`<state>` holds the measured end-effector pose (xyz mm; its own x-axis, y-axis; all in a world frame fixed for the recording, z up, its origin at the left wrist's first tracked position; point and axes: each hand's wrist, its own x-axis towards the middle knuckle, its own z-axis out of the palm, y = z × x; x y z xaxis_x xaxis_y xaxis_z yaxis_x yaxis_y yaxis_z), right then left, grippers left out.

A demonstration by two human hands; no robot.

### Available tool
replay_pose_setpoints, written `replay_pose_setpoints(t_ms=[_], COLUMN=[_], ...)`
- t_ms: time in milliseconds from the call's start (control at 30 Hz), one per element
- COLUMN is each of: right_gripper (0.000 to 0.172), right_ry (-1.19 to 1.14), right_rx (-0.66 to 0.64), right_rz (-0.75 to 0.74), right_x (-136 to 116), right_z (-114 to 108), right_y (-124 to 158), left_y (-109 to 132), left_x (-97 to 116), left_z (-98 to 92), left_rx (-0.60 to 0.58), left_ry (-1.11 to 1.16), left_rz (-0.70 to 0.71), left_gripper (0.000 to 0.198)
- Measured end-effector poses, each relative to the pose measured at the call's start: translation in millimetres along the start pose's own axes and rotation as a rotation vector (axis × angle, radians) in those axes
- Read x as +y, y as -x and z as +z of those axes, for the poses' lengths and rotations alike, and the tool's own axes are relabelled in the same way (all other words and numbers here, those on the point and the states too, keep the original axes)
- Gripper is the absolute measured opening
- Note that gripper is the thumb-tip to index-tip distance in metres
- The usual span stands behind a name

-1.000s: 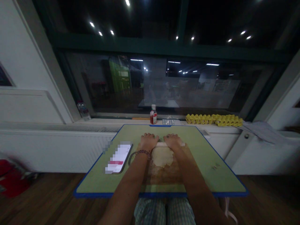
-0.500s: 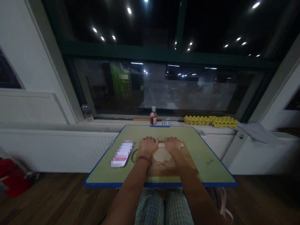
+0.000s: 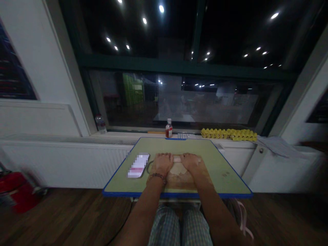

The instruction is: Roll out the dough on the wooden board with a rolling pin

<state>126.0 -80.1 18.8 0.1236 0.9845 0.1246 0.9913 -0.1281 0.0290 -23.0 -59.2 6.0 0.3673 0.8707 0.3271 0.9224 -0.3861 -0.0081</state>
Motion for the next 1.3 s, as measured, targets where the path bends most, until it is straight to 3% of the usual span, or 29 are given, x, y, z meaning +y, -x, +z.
replay_pose_setpoints(t_ms=[133, 267, 667, 1033, 1300], right_gripper=[0.043, 0.042, 0.040, 0.048, 0.048], right_ry=[-0.012, 0.009, 0.045, -0.069, -0.104], right_rx=[0.083, 0.085, 0.096, 0.259, 0.264], right_rz=[-0.022, -0.072, -0.120, -0.127, -0.109], right_x=[1, 3, 6, 12, 9], right_z=[3, 7, 6, 24, 13], right_y=[10, 15, 29, 43, 64], left_y=[3, 5, 15, 28, 47], left_x=[1, 2, 0, -7, -8], left_z=[-6.1, -10.1, 2.5, 12.3, 10.6], left_rx=[-0.021, -0.054, 0.065, 0.183, 0.178], left_ry=[0.021, 0.001, -0.012, 0.029, 0.084], left_rz=[0.001, -0.006, 0.009, 0.133, 0.142], left_gripper=[0.038, 0.040, 0.045, 0.042, 0.048])
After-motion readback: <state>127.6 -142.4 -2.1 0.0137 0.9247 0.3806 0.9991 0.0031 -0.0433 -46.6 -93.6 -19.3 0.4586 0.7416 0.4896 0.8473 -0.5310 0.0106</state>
